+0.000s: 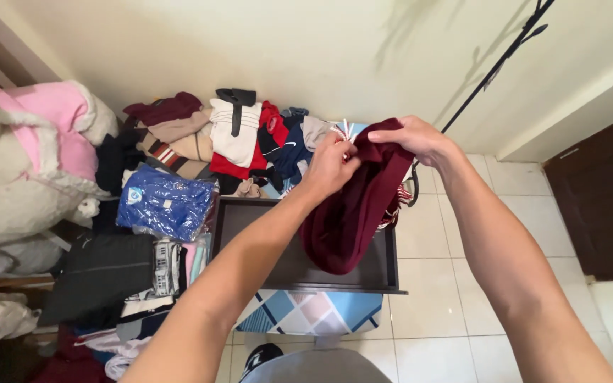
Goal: Folding various clothing items and organizing them into a drawer.
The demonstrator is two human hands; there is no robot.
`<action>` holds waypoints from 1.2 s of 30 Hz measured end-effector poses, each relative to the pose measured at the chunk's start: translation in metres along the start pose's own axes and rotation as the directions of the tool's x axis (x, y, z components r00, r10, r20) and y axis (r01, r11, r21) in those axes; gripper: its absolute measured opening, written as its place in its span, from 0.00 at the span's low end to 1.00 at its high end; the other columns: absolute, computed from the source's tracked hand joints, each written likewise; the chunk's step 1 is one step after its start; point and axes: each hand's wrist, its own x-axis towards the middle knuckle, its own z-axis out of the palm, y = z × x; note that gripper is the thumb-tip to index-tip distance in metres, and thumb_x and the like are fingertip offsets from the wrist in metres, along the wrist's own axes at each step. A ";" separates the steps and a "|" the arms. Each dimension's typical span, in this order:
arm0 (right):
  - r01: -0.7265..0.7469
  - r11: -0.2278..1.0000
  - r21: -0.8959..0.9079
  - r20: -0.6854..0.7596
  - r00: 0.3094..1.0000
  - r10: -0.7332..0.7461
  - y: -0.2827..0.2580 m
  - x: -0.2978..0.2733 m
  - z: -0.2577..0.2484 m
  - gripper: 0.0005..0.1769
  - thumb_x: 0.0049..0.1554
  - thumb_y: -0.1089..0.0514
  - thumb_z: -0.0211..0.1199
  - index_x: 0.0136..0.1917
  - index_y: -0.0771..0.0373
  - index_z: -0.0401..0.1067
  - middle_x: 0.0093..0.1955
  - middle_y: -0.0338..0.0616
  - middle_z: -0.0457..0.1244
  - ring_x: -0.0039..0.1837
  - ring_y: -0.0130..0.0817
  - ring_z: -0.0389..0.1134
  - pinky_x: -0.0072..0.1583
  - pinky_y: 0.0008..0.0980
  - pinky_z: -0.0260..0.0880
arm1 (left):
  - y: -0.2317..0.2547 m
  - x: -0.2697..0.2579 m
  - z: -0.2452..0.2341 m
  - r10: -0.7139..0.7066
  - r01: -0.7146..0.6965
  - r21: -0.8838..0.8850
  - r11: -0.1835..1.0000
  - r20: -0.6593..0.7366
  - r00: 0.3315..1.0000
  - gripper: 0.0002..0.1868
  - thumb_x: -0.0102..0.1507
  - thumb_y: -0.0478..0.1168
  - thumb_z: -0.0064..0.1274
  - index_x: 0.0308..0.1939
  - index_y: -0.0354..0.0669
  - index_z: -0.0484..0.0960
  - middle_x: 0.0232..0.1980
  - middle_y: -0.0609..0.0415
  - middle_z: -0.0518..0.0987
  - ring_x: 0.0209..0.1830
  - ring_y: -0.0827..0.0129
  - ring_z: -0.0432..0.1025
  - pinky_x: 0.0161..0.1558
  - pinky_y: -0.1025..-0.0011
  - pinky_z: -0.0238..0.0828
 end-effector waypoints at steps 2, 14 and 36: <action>0.068 0.972 -0.226 -0.098 0.991 -0.093 -0.002 0.000 -0.005 0.35 0.40 0.43 0.84 0.51 0.61 0.69 0.47 0.53 0.66 0.49 0.47 0.71 0.49 0.46 0.72 | 0.021 0.018 -0.017 -0.066 0.065 -0.014 0.998 -0.058 0.996 0.09 0.54 0.45 0.63 0.35 0.48 0.85 0.40 0.47 0.76 0.44 0.45 0.78 0.47 0.56 0.78; 0.303 0.606 -0.736 -0.304 0.651 -0.695 0.019 -0.037 0.071 0.45 0.44 0.47 0.77 0.70 0.57 0.60 0.67 0.52 0.49 0.60 0.57 0.67 0.61 0.65 0.67 | 0.070 0.073 -0.062 -0.472 0.464 -0.112 0.879 -0.068 0.879 0.10 0.43 0.56 0.68 0.24 0.64 0.88 0.26 0.60 0.84 0.36 0.57 0.82 0.38 0.64 0.80; -0.230 0.403 -0.886 -0.380 0.859 -0.344 0.102 -0.012 -0.216 0.17 0.56 0.71 0.64 0.55 0.61 0.83 0.43 0.59 0.72 0.48 0.54 0.73 0.58 0.44 0.73 | -0.126 -0.019 -0.372 -0.628 0.739 0.132 0.661 -0.441 0.641 0.06 0.53 0.46 0.72 0.31 0.56 0.91 0.31 0.66 0.86 0.31 0.83 0.79 0.31 0.75 0.78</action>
